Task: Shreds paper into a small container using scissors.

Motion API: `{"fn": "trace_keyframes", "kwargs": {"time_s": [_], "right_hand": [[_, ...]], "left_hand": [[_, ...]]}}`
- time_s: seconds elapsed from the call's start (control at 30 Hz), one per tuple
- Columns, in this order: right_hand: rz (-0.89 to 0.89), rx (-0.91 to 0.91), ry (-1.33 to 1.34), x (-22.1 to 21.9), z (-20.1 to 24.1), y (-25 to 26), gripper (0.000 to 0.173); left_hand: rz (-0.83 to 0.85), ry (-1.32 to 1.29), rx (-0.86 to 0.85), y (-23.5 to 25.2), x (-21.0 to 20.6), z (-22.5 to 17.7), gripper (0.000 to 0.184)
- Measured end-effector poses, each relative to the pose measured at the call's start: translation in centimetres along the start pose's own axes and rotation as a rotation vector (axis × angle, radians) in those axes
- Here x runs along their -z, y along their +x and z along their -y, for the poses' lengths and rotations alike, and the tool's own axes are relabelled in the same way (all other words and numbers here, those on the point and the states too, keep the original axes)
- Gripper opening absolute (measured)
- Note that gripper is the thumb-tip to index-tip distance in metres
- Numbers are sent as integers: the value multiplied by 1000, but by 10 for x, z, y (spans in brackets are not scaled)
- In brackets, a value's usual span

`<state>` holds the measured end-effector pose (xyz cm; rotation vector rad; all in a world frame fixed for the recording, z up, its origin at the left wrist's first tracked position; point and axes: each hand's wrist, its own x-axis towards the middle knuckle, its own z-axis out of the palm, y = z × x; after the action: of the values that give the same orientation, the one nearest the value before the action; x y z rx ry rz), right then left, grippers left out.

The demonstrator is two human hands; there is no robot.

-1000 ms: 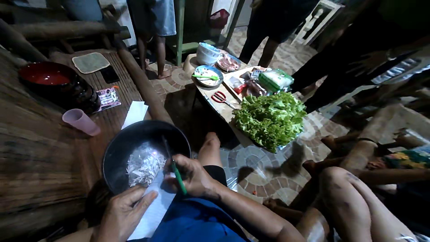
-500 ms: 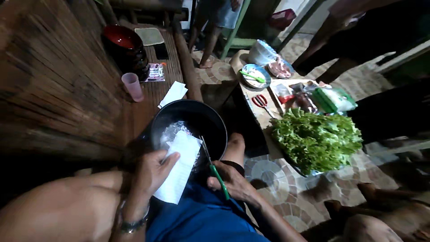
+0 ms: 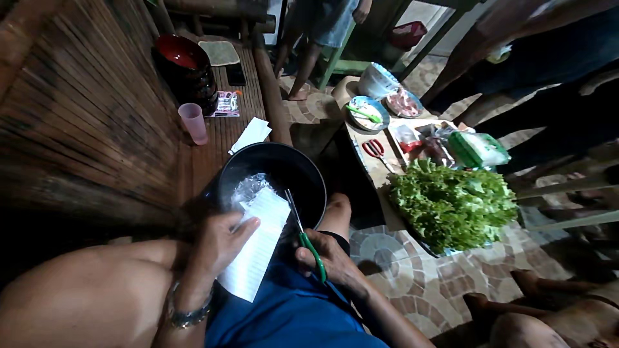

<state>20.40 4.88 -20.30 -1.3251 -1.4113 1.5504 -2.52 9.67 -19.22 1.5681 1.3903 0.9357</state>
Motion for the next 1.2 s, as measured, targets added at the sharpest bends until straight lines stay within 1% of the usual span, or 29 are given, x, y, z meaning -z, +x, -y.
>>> {"fn": "trace_keyframes", "kwargs": {"time_s": [0.07,0.2,0.27,0.3,0.4,0.47,0.57,0.77,0.83,0.97,1.03,1.1,1.2], "right_hand": [[-11,7,18,-1,-1,0,35],[-20,-13,67,-2,0,2,23],[-5,-19,86,-1,-1,3,21],[15,-22,73,0,-1,2,24],[74,-56,-20,2,1,-1,42],[90,-64,-66,3,3,-2,47],[79,-54,-72,1,3,-1,45],[38,-6,-6,0,-1,1,36],[25,-23,24,1,-1,0,31],[25,-33,89,3,-3,-3,25],[57,-30,75,4,-4,-4,29],[88,-24,34,5,-2,-6,39],[93,-23,-9,4,1,-6,41]], "left_hand": [[-2,2,0,1,0,2,25],[11,14,36,1,1,0,27],[3,3,37,2,1,-1,27],[-4,-3,37,2,1,-2,27],[-22,-18,30,2,1,-1,27],[-13,-30,35,1,1,-2,24],[-4,-46,34,1,1,-2,23],[-10,-75,29,0,0,0,23],[-13,-57,24,0,0,0,23],[-27,-50,-57,1,-1,6,23],[-35,-45,-62,1,-1,6,24],[-34,-39,-52,1,-1,5,24],[-21,-30,-41,1,-2,6,23]]}}
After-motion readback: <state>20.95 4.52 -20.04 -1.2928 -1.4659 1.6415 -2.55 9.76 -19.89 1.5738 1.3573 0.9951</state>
